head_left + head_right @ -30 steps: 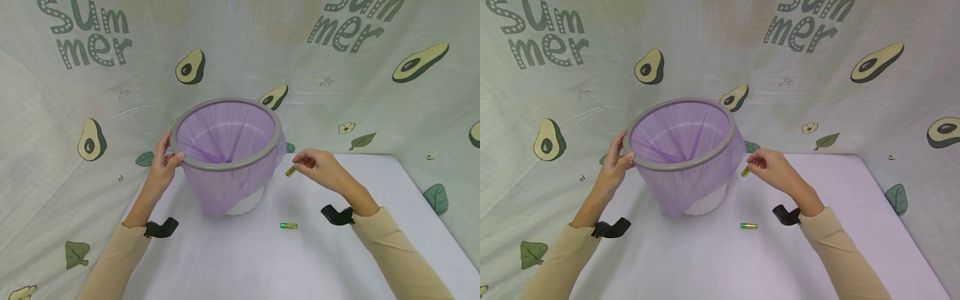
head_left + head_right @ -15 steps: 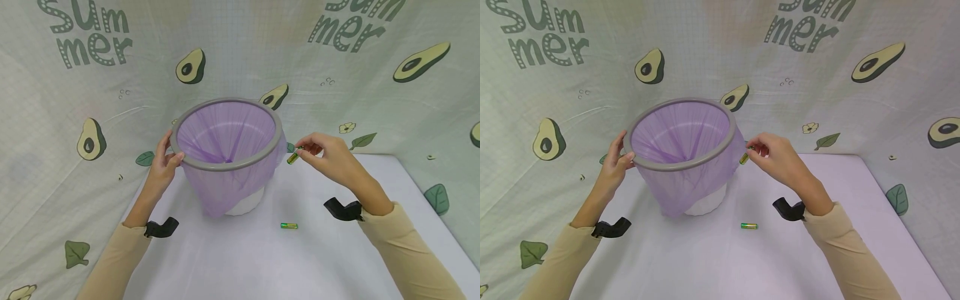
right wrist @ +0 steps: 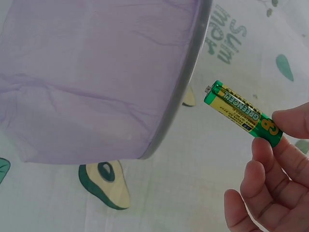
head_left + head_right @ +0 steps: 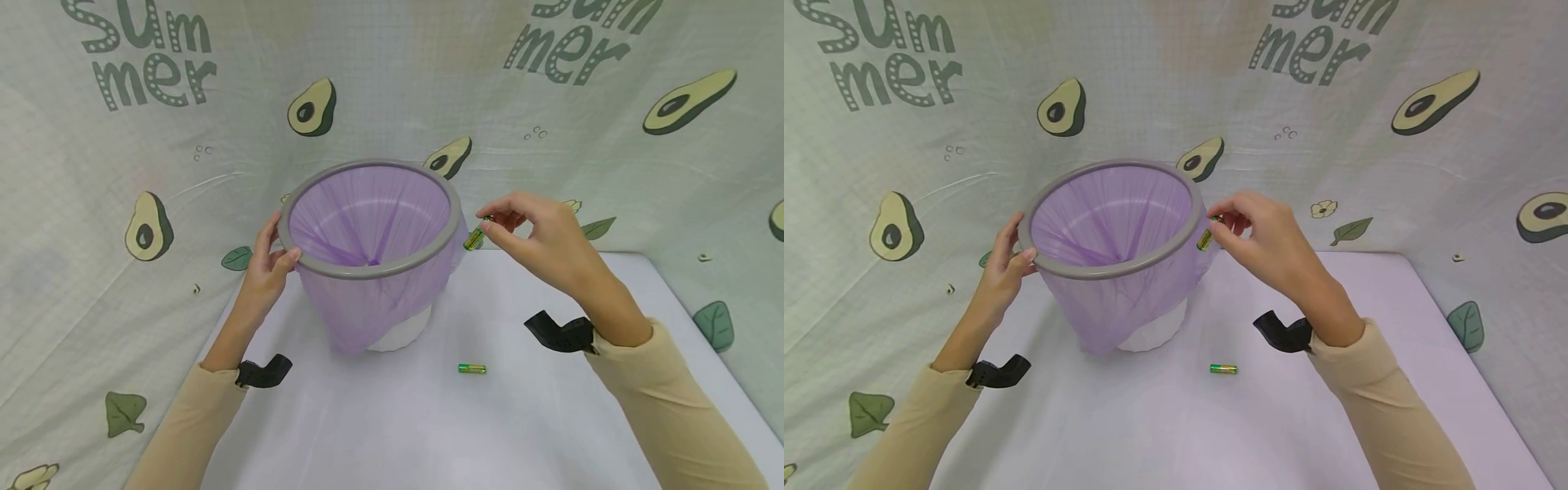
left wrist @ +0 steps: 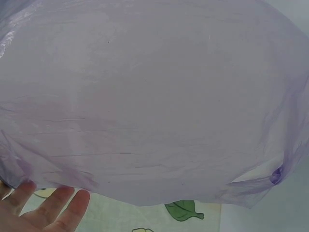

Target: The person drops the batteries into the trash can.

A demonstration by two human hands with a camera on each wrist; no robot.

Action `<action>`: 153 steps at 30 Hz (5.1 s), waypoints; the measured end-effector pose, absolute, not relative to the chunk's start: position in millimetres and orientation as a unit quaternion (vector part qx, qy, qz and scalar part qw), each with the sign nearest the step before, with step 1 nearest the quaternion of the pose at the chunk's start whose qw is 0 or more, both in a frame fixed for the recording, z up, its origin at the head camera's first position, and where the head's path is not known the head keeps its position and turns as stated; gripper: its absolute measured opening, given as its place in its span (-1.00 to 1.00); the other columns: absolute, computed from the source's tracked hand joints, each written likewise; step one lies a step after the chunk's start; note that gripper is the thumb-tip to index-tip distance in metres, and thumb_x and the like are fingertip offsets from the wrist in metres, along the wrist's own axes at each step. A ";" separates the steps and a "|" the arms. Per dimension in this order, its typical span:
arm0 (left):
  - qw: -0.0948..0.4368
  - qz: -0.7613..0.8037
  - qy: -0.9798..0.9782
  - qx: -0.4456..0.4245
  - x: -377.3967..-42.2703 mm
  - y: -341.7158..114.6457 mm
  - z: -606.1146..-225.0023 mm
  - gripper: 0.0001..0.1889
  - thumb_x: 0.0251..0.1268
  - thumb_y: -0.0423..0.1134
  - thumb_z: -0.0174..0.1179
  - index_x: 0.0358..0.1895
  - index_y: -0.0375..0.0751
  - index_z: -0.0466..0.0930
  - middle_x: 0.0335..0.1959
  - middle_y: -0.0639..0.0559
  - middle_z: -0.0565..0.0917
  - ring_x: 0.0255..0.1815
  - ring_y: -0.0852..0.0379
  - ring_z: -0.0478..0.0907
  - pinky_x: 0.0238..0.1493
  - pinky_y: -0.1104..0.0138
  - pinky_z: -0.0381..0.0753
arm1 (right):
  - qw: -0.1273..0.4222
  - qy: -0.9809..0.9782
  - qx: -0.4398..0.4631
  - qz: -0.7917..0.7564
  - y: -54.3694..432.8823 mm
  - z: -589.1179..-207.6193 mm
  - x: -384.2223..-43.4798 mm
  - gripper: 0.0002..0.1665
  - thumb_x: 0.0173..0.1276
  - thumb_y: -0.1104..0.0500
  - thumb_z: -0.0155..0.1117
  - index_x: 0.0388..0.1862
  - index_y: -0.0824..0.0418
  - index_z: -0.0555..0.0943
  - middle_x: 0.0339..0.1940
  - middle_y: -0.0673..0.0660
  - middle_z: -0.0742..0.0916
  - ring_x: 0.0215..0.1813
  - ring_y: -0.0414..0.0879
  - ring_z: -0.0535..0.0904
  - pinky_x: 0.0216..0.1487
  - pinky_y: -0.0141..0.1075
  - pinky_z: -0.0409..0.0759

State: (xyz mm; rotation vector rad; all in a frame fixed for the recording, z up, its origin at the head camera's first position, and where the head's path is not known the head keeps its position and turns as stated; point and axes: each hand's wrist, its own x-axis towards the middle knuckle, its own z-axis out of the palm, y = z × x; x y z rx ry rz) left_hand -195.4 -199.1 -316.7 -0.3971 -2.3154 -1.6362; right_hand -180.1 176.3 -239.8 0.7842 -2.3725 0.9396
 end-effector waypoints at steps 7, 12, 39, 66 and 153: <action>0.141 -0.566 -0.800 -0.138 -195.4 -199.7 -316.5 -0.31 0.37 -0.28 -0.04 0.49 0.02 -0.14 0.41 -0.09 0.09 -0.01 0.34 0.43 -0.11 0.61 0.46 | 0.237 -0.859 0.299 0.343 164.0 -230.3 -181.0 -0.85 0.26 0.22 0.24 -0.21 0.18 0.66 -0.41 0.00 0.65 -0.33 -0.31 0.44 -0.33 -0.48 0.35; 0.139 -0.570 -0.798 -0.139 -195.7 -199.3 -316.3 -0.31 0.36 -0.29 -0.04 0.49 0.01 -0.14 0.41 -0.09 0.09 0.00 0.33 0.43 -0.11 0.61 0.46 | 0.236 -0.849 0.317 0.351 156.1 -230.2 -184.4 -0.86 0.25 0.25 0.25 -0.22 0.22 0.67 -0.39 0.00 0.66 -0.34 -0.32 0.46 -0.30 -0.49 0.38; 0.136 -0.572 -0.798 -0.134 -195.6 -199.5 -316.4 -0.29 0.36 -0.27 -0.03 0.49 0.01 -0.16 0.40 -0.08 0.09 0.00 0.31 0.43 -0.11 0.60 0.45 | 0.205 -0.844 0.347 0.355 128.4 -242.8 -194.5 -0.92 0.19 0.34 0.28 -0.31 0.27 0.65 -0.38 0.06 0.67 -0.32 -0.19 0.50 -0.20 -0.35 0.46; 0.138 -0.572 -0.798 -0.132 -194.9 -198.9 -316.2 -0.29 0.35 -0.26 -0.03 0.49 0.03 -0.16 0.40 -0.10 0.09 -0.01 0.34 0.43 -0.10 0.61 0.46 | 0.208 -0.856 0.288 0.375 161.8 -273.5 -186.8 -0.92 0.24 0.28 0.26 -0.29 0.22 0.66 -0.36 0.01 0.69 -0.31 -0.26 0.49 -0.23 -0.49 0.41; 0.138 -0.577 -0.795 -0.126 -194.5 -197.2 -315.3 -0.30 0.34 -0.27 -0.04 0.49 0.00 -0.14 0.37 -0.10 0.12 0.00 0.34 0.43 -0.11 0.61 0.45 | -0.099 -0.899 0.060 0.423 192.9 -499.0 -145.6 -0.84 0.13 0.29 0.33 -0.28 0.26 0.58 -0.46 0.03 0.53 -0.38 -0.17 0.36 -0.38 -0.43 0.36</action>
